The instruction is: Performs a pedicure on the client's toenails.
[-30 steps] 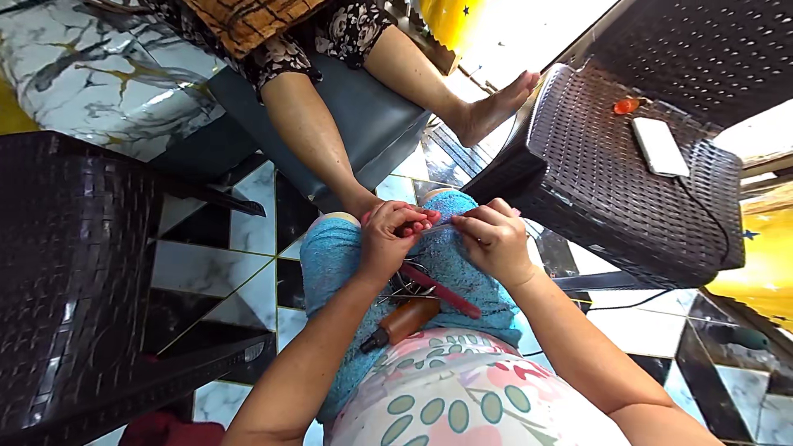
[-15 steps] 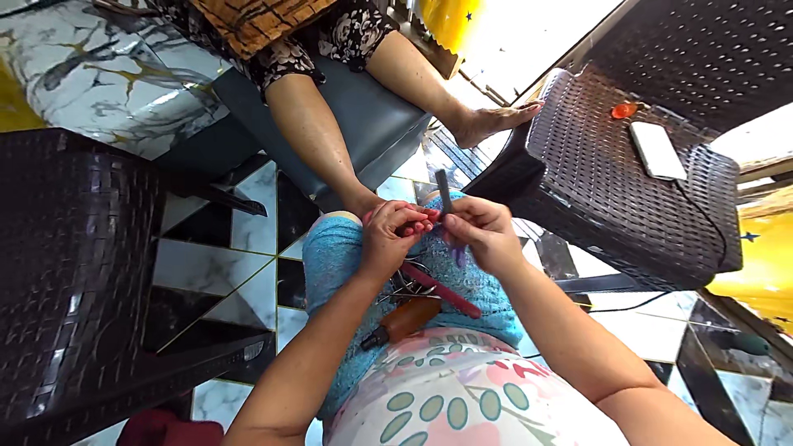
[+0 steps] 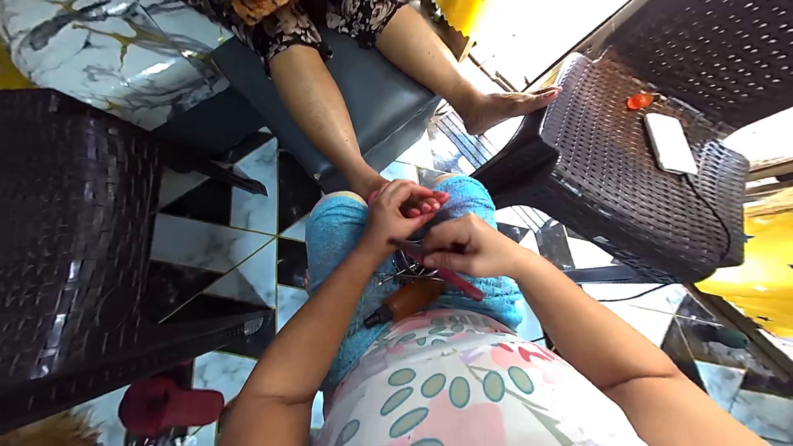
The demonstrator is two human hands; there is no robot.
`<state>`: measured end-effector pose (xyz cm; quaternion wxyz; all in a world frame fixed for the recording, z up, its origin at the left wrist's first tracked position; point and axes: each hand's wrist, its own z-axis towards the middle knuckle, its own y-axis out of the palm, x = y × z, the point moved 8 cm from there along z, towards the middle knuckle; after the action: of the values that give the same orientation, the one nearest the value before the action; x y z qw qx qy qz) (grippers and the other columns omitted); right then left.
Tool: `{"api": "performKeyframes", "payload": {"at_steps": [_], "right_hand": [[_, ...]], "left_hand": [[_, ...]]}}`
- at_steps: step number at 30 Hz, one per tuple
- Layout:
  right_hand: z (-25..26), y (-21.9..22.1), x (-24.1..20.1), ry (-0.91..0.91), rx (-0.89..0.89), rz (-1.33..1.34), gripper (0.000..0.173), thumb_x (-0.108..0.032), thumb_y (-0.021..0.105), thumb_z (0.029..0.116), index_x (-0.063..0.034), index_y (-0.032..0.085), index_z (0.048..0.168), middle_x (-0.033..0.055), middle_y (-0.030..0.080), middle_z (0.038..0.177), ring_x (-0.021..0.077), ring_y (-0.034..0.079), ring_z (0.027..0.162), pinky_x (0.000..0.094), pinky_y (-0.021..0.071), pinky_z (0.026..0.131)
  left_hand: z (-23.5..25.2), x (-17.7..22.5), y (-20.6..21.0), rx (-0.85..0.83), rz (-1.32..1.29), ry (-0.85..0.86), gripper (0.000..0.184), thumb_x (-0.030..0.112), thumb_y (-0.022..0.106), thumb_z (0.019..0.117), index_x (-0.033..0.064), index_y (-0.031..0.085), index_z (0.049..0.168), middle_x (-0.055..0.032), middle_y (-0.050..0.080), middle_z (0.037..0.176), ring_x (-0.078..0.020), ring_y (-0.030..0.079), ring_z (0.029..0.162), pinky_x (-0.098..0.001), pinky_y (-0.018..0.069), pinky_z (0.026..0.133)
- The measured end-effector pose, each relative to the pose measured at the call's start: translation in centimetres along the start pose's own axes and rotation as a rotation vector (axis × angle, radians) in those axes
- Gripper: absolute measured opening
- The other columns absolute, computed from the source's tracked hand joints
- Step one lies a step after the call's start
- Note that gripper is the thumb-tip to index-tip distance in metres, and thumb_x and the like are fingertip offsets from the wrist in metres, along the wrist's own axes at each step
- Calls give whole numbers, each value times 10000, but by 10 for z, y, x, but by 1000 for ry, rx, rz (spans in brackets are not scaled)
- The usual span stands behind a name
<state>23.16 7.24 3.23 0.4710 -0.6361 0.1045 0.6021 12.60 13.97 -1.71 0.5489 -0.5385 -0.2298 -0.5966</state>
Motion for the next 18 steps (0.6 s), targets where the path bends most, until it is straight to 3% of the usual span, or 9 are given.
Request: {"api": "performKeyframes", "payload": {"at_steps": [2,3,4,6,9,12,14,16,18], "right_hand": [[-13,19,-5,42,-201,-223,202,-236,649,992,-78,772,970,12,725,860,84,671,768,298,582,710],[-16,28,-5,70,-259,-306,213,-252,625,1000,-94,767,980,28,726,877,137,691,791,375,588,716],[-17,34,-5,104,-292,-366,226,-261,606,1012,-98,762,993,43,721,884,179,700,802,429,586,712],[-14,38,0,172,-250,-466,257,-280,589,1029,-91,759,991,60,708,869,220,704,788,469,588,686],[5,40,16,332,-70,-621,142,-134,635,980,-42,740,1006,136,710,926,313,715,824,528,592,690],[24,59,32,505,-89,-755,196,-43,610,957,4,688,1130,214,695,1039,403,708,933,574,577,721],[30,70,38,536,-130,-792,198,-18,594,959,28,679,1133,230,688,1040,415,703,940,565,578,710],[30,72,34,479,-99,-827,165,2,605,945,26,690,1085,224,689,1012,400,709,910,542,583,682],[25,66,25,384,-46,-844,138,-5,624,934,10,706,1044,203,693,967,380,714,867,524,584,650]], "left_hand": [[1,4,-6,-163,-98,-62,716,212,878,770,51,579,1400,-134,596,1362,-235,544,1286,-434,438,1108],[0,8,-16,-187,-145,-78,826,215,876,771,51,489,1482,-144,544,1431,-225,521,1325,-410,439,1124],[-3,10,-30,-154,-173,-82,831,215,850,804,44,444,1509,-149,520,1469,-222,524,1341,-395,457,1124],[-19,8,-68,27,-63,-62,651,217,740,925,8,466,1477,-150,545,1460,-215,550,1336,-385,476,1120],[-67,-7,-110,240,330,-177,466,276,588,1038,42,540,1438,-140,578,1437,-232,537,1349,-440,432,1142],[-125,-28,-105,167,414,-315,561,382,441,1082,108,399,1570,-97,353,1641,-216,349,1508,-469,325,1227],[-154,-24,-105,231,371,-331,514,356,478,1069,113,486,1522,-87,403,1616,-188,418,1469,-424,417,1171],[-172,-10,-113,360,339,-331,373,246,567,1025,63,647,1340,-111,602,1431,-179,600,1295,-376,543,1034],[-176,5,-119,498,257,-320,239,142,597,988,22,698,1169,-82,708,1199,-131,685,1076,-315,582,929]]}}
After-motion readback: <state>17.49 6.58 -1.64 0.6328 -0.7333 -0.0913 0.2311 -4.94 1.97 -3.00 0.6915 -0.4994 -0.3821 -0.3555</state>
